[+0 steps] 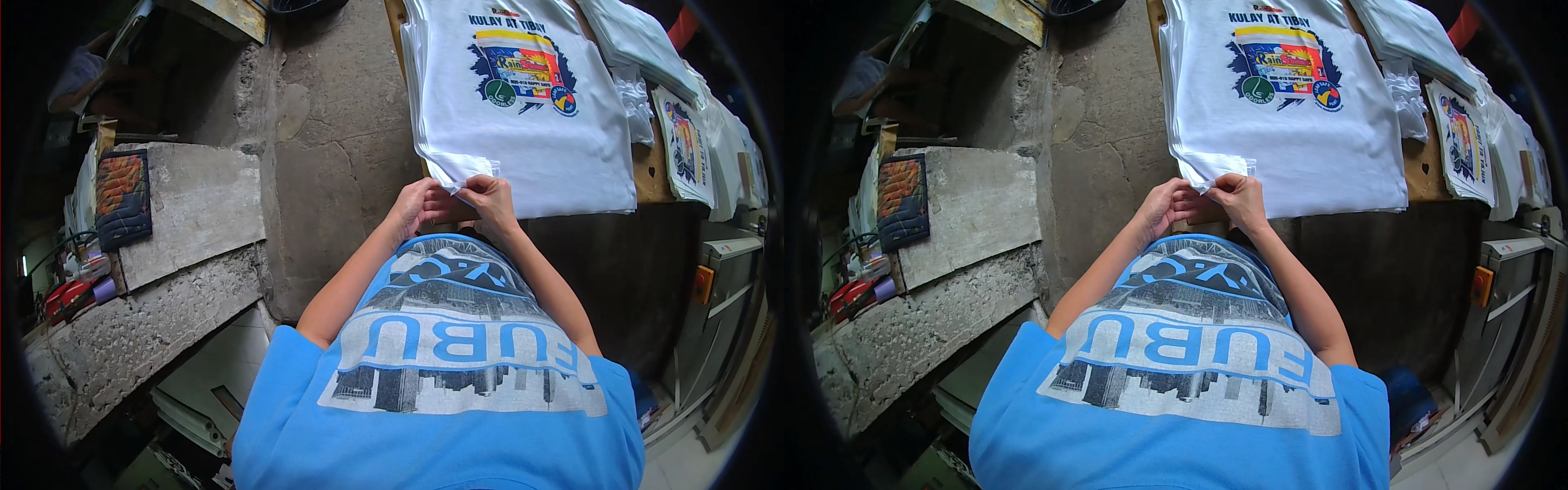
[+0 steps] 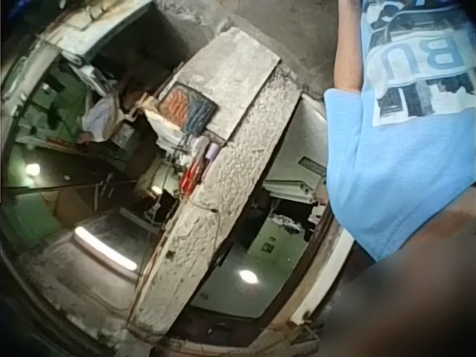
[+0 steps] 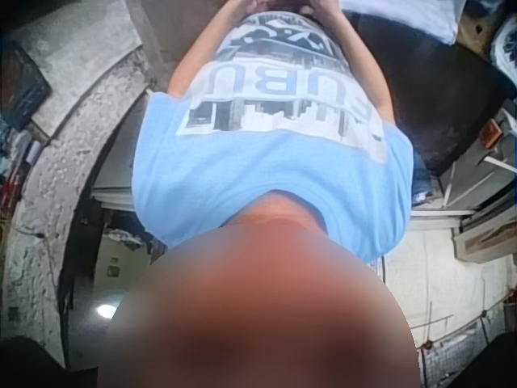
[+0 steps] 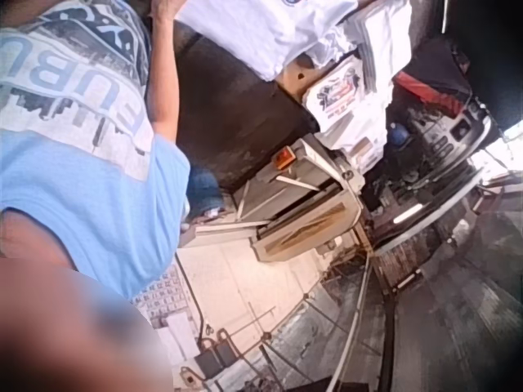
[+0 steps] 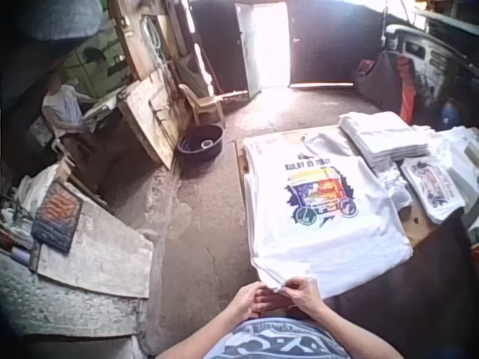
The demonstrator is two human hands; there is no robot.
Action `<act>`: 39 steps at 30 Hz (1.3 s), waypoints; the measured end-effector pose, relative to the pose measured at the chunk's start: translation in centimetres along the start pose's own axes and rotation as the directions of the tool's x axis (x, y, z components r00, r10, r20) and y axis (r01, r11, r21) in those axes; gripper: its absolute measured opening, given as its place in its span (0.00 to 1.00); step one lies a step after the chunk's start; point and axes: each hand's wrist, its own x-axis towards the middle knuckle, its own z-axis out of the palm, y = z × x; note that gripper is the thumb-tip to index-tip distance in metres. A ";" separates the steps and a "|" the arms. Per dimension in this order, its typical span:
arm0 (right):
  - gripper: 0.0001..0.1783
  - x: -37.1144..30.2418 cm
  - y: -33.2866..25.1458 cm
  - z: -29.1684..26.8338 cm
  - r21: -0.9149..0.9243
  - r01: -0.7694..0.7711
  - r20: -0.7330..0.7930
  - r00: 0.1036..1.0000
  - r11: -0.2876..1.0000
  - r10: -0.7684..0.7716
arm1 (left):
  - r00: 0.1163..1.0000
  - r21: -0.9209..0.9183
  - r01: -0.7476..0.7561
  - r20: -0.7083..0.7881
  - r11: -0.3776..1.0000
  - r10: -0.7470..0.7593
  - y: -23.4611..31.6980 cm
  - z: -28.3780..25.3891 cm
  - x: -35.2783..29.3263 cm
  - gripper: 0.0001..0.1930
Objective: Placing and aligning white t-shirts and transfer papers on a heat press machine and then folding them.
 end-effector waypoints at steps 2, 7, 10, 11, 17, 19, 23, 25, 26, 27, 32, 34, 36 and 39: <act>0.07 -0.2 0.0 0.3 -0.008 0.007 0.022 1.000 1.000 -0.007 | 0.999 0.056 -0.035 -0.040 0.998 0.037 -0.3 -0.6 0.5 0.09; 0.06 -0.2 0.5 0.2 -0.079 0.071 0.085 0.994 0.994 -0.064 | 0.992 0.096 -0.076 -0.089 0.992 0.085 -0.3 -1.3 0.9 0.07; 0.04 -0.6 -0.8 0.1 0.046 -0.020 0.047 0.999 0.999 0.018 | 0.990 0.085 -0.087 -0.101 0.993 0.096 0.0 -1.2 0.6 0.07; 0.03 -0.6 -1.0 0.0 0.083 -0.013 0.034 0.999 0.996 0.011 | 0.992 0.092 -0.082 -0.091 0.992 0.090 0.0 -1.2 0.5 0.07; 0.05 -0.6 -1.8 -0.2 -0.186 0.264 0.091 0.964 0.946 -0.251 | 0.995 0.126 -0.074 -0.061 0.989 0.082 0.1 -0.9 0.5 0.08; 0.06 -0.8 -2.7 0.1 -0.212 0.332 0.123 0.942 0.919 -0.312 | 0.994 0.115 -0.084 -0.060 0.990 0.091 0.1 -0.8 0.6 0.08; 0.06 -0.6 -2.6 0.2 -0.297 0.380 0.131 0.925 0.876 -0.357 | 0.995 0.097 -0.091 -0.038 0.991 0.095 0.0 -0.6 0.6 0.09; 0.07 -0.5 -2.3 0.0 -0.260 0.370 0.112 0.929 0.892 -0.352 | 0.994 0.094 -0.099 -0.037 0.991 0.103 0.0 -0.5 0.7 0.09; 0.07 -0.5 -2.5 -0.2 -0.225 0.306 0.108 0.951 0.925 -0.288 | 0.993 0.117 -0.103 -0.050 0.988 0.109 -0.1 -0.6 0.8 0.09; 0.06 -0.5 -2.6 -0.4 -0.191 0.239 0.106 0.969 0.952 -0.222 | 0.991 0.139 -0.106 -0.063 0.985 0.116 -0.2 -0.8 0.9 0.09; 0.06 0.0 -1.9 -1.0 -0.149 0.194 0.104 0.978 0.970 -0.179 | 0.989 0.121 -0.119 -0.075 0.986 0.129 -0.3 -0.6 0.6 0.08; 0.06 0.2 -1.6 -1.0 -0.112 0.180 0.091 0.981 0.977 -0.170 | 0.987 0.116 -0.129 -0.084 0.985 0.139 -0.2 -0.5 0.6 0.07; 0.06 0.3 -1.4 -1.1 -0.079 0.134 0.063 0.990 0.988 -0.129 | 0.981 0.199 -0.099 -0.143 0.975 0.129 0.1 -0.3 0.4 0.09; 0.06 0.6 -1.4 -1.6 -0.080 0.128 0.040 0.991 0.989 -0.125 | 0.965 0.218 -0.131 -0.197 0.967 0.175 0.2 0.2 0.1 0.15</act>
